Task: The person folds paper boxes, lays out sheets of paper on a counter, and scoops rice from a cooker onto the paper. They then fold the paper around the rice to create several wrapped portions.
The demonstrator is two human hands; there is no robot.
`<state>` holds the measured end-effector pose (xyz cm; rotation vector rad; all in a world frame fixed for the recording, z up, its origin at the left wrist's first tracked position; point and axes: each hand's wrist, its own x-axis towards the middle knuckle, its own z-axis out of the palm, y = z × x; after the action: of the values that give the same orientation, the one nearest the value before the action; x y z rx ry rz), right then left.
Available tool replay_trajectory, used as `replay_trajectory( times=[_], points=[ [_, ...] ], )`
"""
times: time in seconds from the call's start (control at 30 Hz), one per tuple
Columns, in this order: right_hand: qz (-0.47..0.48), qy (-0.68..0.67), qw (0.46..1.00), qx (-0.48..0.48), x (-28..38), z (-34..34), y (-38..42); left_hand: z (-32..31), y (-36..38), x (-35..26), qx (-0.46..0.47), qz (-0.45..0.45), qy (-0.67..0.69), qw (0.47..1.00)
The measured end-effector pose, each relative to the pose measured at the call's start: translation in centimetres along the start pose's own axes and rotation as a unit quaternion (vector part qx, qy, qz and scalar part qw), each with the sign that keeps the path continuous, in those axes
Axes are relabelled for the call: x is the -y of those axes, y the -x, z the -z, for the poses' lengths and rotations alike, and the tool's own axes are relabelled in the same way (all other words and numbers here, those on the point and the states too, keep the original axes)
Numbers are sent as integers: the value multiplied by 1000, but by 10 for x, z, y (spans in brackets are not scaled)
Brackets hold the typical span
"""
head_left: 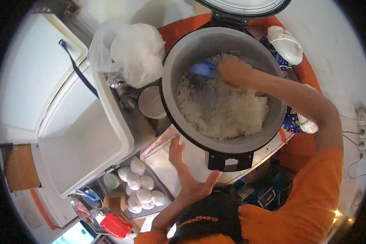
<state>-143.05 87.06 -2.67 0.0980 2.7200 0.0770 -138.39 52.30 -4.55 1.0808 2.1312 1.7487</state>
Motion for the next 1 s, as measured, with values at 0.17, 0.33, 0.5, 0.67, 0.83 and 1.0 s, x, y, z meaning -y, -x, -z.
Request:
replay_trajectory(
  times=[0.17,0.33,0.5,0.67,0.83,1.0],
  points=[
    [69,95,993,-9,37,-34,-19,-46,-68,12,-227,176,248,925],
    [67,12,994,84,64,-17,1,-56,-76,20,-280,141,256,914],
    [195,5,978,78,58,-20,22,-54,-80,18,-320,125,264,901],
    [142,57,967,206,51,-8,17,-60,-83,19,-357,101,295,881],
    [266,4,941,208,63,-21,33,-61,-88,20,-372,92,314,869],
    [185,-15,910,369,85,13,44,-62,-87,23,-364,78,307,876]
  ],
)
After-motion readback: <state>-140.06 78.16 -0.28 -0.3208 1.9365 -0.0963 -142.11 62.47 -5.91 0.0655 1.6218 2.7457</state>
